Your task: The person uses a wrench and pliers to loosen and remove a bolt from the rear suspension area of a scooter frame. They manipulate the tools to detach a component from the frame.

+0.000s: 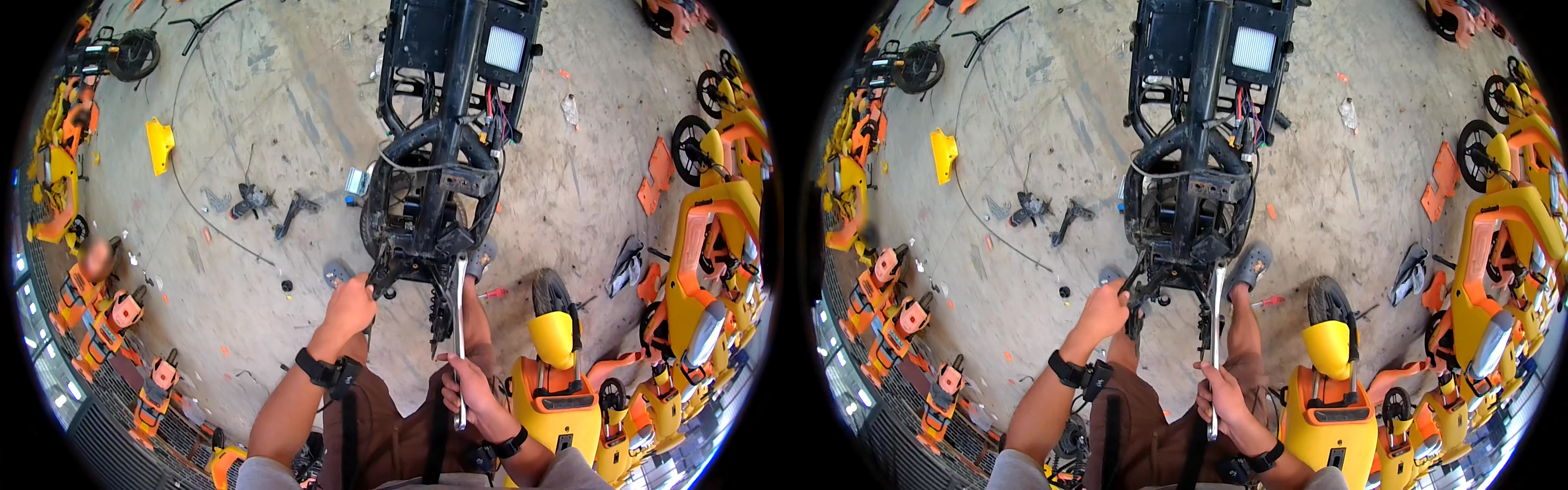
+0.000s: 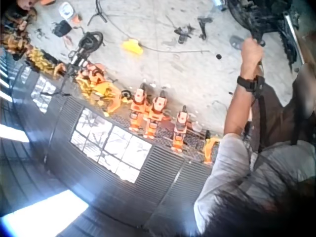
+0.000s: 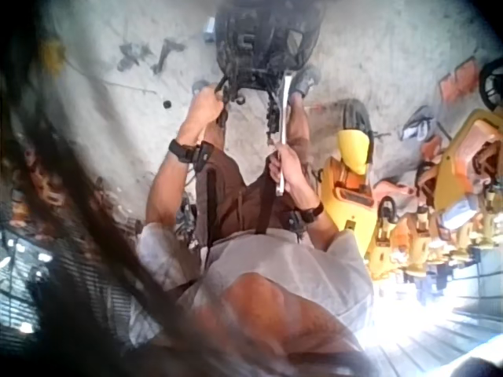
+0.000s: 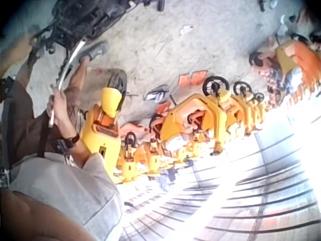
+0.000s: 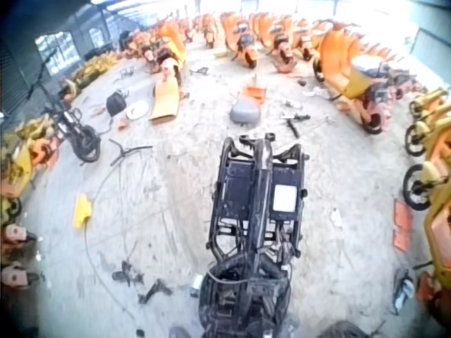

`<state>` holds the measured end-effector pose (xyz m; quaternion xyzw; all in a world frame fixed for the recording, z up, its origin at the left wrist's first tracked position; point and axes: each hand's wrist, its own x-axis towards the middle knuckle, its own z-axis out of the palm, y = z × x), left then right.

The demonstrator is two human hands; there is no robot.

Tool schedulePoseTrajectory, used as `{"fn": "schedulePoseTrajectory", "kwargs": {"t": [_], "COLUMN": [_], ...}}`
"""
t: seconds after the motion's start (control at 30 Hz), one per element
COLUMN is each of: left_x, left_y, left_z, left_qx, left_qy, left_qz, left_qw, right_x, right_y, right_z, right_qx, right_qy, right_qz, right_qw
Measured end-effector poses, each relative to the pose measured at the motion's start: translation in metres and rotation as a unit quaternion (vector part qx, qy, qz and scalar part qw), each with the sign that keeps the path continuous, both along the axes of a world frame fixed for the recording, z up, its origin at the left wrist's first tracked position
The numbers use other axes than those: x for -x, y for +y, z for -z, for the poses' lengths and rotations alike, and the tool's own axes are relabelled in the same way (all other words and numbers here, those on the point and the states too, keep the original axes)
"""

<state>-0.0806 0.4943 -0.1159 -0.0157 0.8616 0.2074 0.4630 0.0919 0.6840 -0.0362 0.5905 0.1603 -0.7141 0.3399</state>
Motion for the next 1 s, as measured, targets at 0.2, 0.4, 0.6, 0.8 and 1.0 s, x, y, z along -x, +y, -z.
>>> {"fn": "schedulePoseTrajectory", "kwargs": {"t": [0.2, 0.4, 0.6, 0.8, 1.0], "left_x": [0.022, -0.025, -0.088, -0.126, -0.128], "left_y": [0.001, 0.011, -0.003, -0.01, -0.011], "left_z": [0.0, 0.014, 0.034, 0.088, 0.087], "left_qx": [-0.038, 0.013, 0.032, 0.07, 0.021], "left_qy": [-0.013, 0.043, 0.084, 0.191, 0.189], "left_qz": [0.028, -0.006, 0.02, 0.04, -0.049], "left_qw": [0.999, 0.999, 0.996, 0.978, 0.981], "right_x": [0.002, 0.005, 0.007, 0.027, 0.018], "right_y": [0.001, -0.008, -0.008, -0.008, -0.013], "right_z": [0.0, -0.001, -0.001, -0.008, -0.005], "right_qx": [0.011, -0.01, -0.003, 0.017, 0.003], "right_qy": [0.003, -0.011, -0.025, -0.058, -0.044], "right_qz": [-0.007, -0.014, -0.007, -0.008, -0.023], "right_qw": [1.0, 1.0, 1.0, 0.998, 0.999]}}
